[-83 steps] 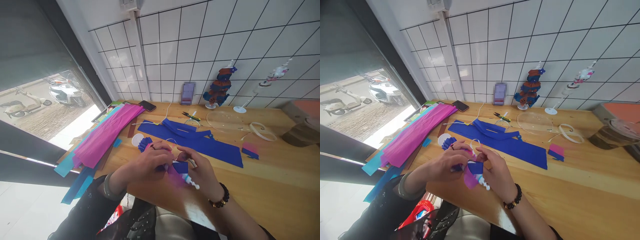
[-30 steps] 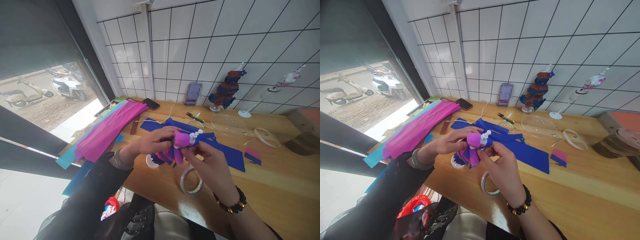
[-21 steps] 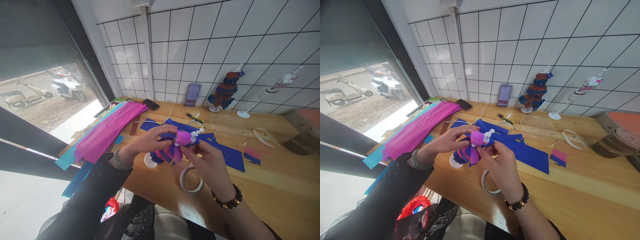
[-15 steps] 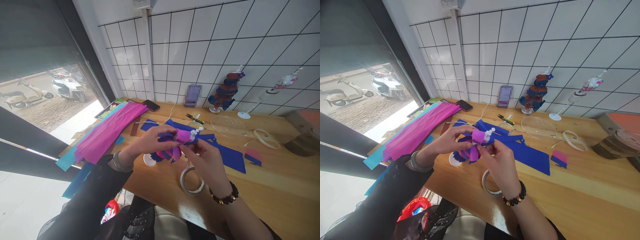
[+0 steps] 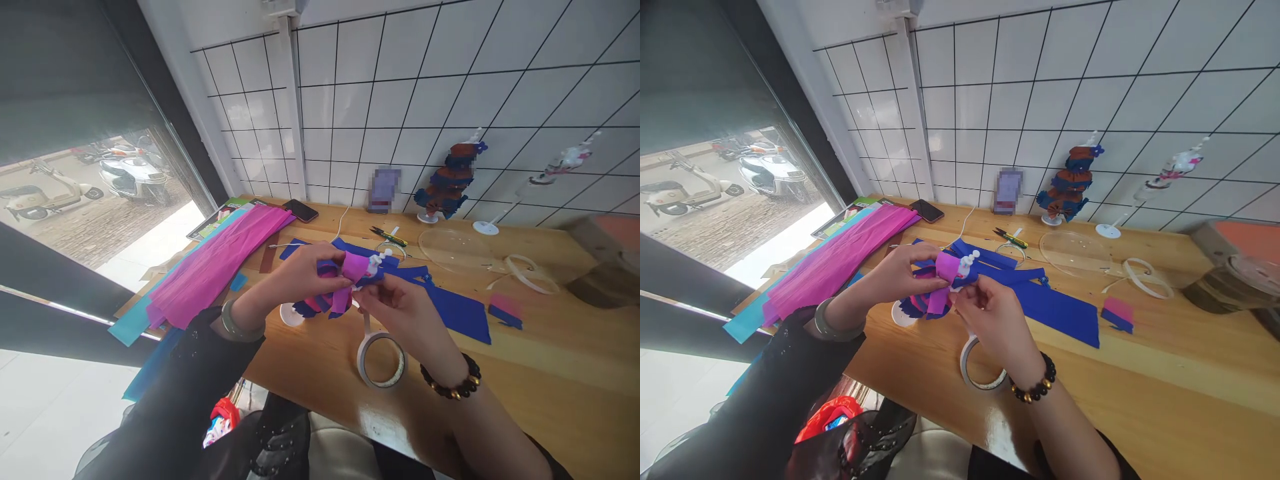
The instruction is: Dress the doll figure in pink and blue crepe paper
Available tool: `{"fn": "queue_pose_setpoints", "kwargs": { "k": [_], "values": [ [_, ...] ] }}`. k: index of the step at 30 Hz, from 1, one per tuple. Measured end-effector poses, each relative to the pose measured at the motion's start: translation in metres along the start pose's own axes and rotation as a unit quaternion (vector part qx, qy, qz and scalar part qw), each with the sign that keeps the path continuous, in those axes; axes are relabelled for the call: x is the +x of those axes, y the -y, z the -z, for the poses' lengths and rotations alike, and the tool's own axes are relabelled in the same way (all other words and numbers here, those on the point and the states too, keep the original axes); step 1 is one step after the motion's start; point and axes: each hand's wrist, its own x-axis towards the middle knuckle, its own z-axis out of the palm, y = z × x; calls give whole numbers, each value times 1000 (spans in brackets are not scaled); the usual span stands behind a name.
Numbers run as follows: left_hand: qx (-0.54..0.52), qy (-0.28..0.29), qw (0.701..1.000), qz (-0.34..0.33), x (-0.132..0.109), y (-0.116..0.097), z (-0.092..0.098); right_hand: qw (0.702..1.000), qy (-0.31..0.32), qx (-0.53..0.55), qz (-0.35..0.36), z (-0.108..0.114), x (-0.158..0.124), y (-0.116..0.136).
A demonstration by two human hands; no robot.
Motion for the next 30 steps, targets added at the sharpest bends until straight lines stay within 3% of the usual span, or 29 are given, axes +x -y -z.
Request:
{"fn": "queue_pose_setpoints", "kwargs": {
  "k": [6, 13, 20, 30],
  "values": [
    [-53, 27, 998, 33, 3, 4, 0, 994, 47, 91, -29, 5, 1, 2],
    [-105, 74, 991, 47, 7, 10, 5, 986, -5, 146, -76, 8, 3, -8],
    [-195, 117, 972, 54, 10, 22, 1, 978, 9, 159, -138, 2, 6, -7],
    [-312, 139, 922, 180, 5, 43, -15, 977, 39, 144, -153, -3, 15, -20]
  ]
}}
